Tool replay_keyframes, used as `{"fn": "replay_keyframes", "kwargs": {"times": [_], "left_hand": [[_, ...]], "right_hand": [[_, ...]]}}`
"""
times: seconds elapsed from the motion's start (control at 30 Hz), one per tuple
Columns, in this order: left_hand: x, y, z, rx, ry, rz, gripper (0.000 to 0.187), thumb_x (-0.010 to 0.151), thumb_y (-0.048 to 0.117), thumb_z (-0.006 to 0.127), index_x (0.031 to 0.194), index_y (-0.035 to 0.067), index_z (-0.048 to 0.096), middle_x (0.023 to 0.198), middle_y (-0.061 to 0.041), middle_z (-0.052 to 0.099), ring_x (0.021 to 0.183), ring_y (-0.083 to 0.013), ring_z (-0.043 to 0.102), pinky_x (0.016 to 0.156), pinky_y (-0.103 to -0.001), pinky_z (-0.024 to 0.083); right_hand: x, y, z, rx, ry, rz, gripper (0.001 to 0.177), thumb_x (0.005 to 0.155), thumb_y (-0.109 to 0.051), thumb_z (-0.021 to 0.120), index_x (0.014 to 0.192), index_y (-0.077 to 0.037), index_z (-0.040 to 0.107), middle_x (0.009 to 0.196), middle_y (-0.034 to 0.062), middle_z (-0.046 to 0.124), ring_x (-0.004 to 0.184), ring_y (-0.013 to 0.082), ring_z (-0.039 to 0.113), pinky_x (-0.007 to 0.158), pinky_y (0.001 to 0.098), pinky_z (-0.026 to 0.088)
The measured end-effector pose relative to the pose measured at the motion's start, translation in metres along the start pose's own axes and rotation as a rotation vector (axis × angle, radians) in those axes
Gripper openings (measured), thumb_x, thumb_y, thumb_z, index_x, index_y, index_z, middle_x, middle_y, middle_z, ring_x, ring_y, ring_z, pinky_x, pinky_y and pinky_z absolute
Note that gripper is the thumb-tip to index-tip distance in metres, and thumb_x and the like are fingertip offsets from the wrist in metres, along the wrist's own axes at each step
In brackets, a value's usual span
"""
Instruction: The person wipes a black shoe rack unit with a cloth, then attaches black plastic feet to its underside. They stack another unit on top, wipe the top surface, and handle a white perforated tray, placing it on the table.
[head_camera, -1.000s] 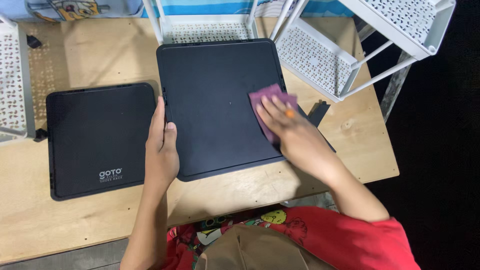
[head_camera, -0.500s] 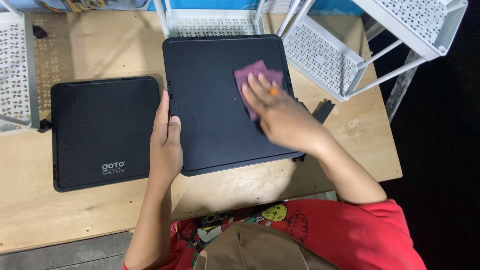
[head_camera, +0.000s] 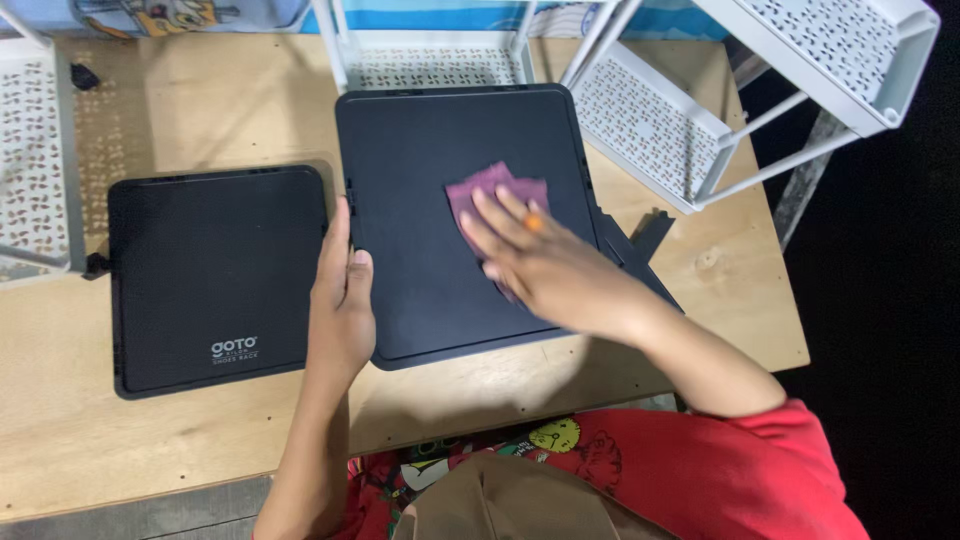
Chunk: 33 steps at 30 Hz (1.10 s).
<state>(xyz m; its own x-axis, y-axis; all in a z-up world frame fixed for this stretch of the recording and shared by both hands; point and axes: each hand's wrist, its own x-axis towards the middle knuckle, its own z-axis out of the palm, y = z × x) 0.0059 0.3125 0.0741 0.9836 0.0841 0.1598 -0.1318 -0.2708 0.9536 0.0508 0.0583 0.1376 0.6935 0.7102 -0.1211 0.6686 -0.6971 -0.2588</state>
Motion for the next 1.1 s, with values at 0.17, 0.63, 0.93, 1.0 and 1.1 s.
{"fn": "replay_keyframes", "kwargs": {"times": [0.17, 0.63, 0.93, 1.0, 1.1], "left_hand": [[0.001, -0.005, 0.0, -0.005, 0.005, 0.002, 0.054, 0.109, 0.014, 0.041, 0.161, 0.002, 0.03, 0.167, -0.02, 0.035, 0.157, -0.0313, 0.031, 0.126, -0.038, 0.025], [0.001, -0.005, 0.002, -0.057, 0.004, -0.05, 0.053, 0.11, 0.02, 0.036, 0.161, 0.004, 0.03, 0.169, -0.016, 0.032, 0.158, -0.0282, 0.028, 0.126, -0.037, 0.023], [0.0, 0.002, 0.0, -0.174, -0.02, -0.078, 0.056, 0.108, 0.014, 0.031, 0.163, 0.006, 0.024, 0.172, -0.014, 0.026, 0.16, -0.0269, 0.023, 0.127, -0.035, 0.021], [0.0, 0.001, -0.001, -0.215, -0.043, -0.102, 0.06, 0.104, 0.013, 0.03, 0.164, 0.007, 0.02, 0.173, -0.014, 0.022, 0.16, -0.0264, 0.021, 0.124, -0.034, 0.022], [0.001, -0.002, -0.004, -0.189, -0.071, -0.158, 0.063, 0.102, 0.016, 0.03, 0.164, 0.009, 0.018, 0.172, -0.012, 0.022, 0.158, -0.0265, 0.025, 0.122, -0.036, 0.025]], "right_hand": [[0.072, 0.018, -0.009, -0.084, 0.052, 0.054, 0.061, 0.111, -0.038, 0.031, 0.161, -0.005, 0.022, 0.167, 0.0233, 0.013, 0.155, 0.0387, 0.01, 0.124, 0.0509, 0.016], [-0.008, -0.055, -0.009, -0.136, -0.224, 0.038, 0.06, 0.104, -0.03, 0.043, 0.159, -0.013, 0.028, 0.169, 0.0167, 0.025, 0.148, 0.0376, 0.032, 0.098, 0.0431, 0.05], [0.04, -0.037, 0.022, -0.044, 0.076, -0.102, 0.062, 0.109, -0.035, 0.04, 0.16, -0.003, 0.024, 0.167, 0.0243, 0.016, 0.156, 0.0412, 0.011, 0.123, 0.0562, 0.016], [0.06, -0.03, 0.027, -0.012, 0.078, -0.068, 0.063, 0.11, -0.036, 0.035, 0.162, -0.004, 0.02, 0.169, 0.0237, 0.01, 0.157, 0.0404, 0.004, 0.123, 0.058, 0.011], [0.094, -0.021, 0.028, -0.013, 0.123, -0.026, 0.064, 0.112, -0.038, 0.032, 0.164, -0.004, 0.015, 0.17, 0.0227, 0.006, 0.158, 0.0396, 0.001, 0.125, 0.0586, 0.01]]}}
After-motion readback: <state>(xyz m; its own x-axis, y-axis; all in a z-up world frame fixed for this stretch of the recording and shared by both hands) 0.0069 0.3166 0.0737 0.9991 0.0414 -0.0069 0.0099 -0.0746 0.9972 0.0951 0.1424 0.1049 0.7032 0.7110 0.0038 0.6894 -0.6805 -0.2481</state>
